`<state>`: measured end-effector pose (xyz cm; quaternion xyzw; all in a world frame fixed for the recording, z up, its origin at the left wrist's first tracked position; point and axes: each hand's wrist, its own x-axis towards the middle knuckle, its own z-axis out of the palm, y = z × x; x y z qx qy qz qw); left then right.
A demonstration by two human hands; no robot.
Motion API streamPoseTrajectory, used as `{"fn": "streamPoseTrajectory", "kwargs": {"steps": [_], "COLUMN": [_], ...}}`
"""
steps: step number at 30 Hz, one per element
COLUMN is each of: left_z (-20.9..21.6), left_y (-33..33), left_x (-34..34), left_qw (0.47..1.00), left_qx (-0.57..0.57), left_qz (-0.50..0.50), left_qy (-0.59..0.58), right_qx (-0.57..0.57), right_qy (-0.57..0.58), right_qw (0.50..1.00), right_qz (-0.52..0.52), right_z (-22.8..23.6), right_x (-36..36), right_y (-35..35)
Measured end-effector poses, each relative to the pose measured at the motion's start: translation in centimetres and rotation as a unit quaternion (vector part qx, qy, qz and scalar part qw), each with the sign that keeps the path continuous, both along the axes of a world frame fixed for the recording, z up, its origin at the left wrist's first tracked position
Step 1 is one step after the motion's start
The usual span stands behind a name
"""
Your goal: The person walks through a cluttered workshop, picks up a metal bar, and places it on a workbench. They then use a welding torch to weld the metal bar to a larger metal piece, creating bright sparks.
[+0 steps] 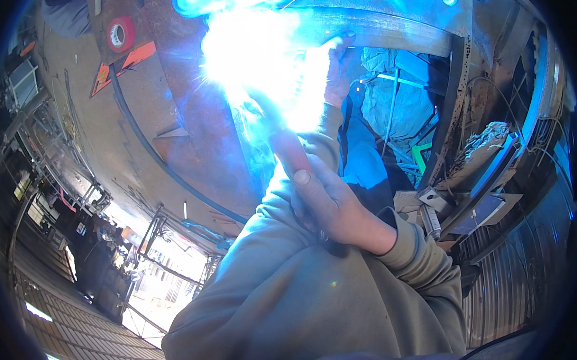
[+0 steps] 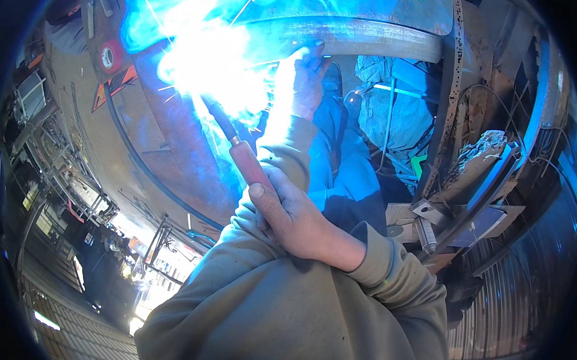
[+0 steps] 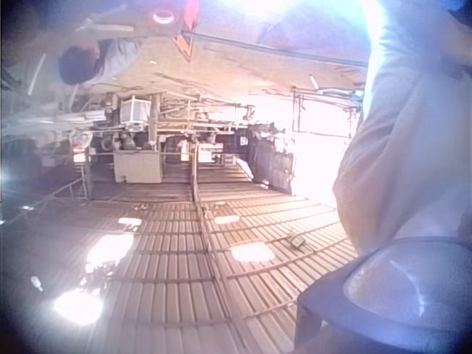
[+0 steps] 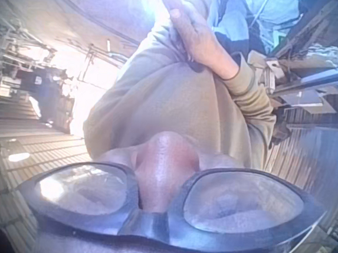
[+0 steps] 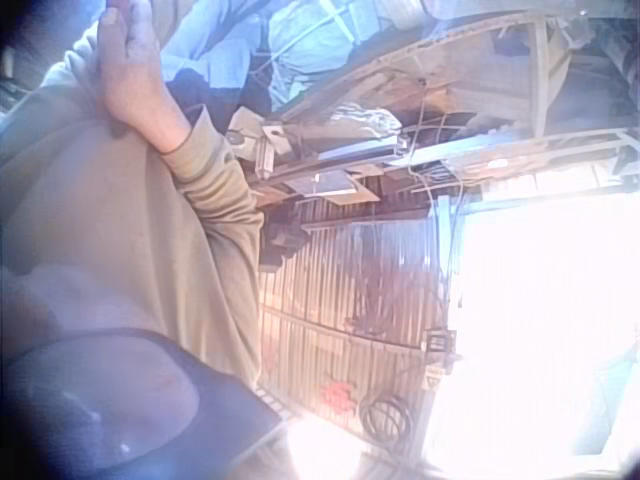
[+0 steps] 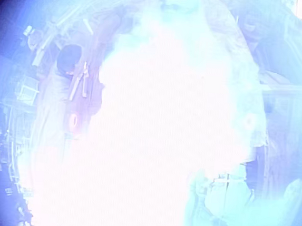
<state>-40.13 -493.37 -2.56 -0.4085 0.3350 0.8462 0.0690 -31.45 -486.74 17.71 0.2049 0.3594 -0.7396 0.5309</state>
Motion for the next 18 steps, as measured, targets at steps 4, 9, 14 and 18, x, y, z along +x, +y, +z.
{"fn": "streamPoseTrajectory", "kwargs": {"steps": [4, 9, 14, 18], "left_z": [-0.4, -0.4, 0.3, 0.5], "left_y": [0.2, 0.2, -0.5, -0.5], "left_x": [0.0, -0.3, 0.0, -0.1], "left_qw": [1.000, 1.000, 1.000, 1.000], "left_qx": [0.003, 0.008, 0.008, 0.010], "left_qz": [0.004, 0.002, -0.004, -0.008], "left_qy": [-0.004, -0.003, -0.008, -0.008], "right_qx": [0.005, 0.017, 0.010, 0.006], "right_qy": [-0.003, 0.021, 0.002, 0.007], "right_qw": [1.000, 1.000, 1.000, 1.000], "right_qz": [0.002, 0.005, -0.002, 0.006], "right_z": [0.0, 0.0, 0.1, 0.0], "right_x": [0.1, 0.0, 0.1, 0.1], "right_y": [0.0, -0.2, -0.2, -0.1]}}
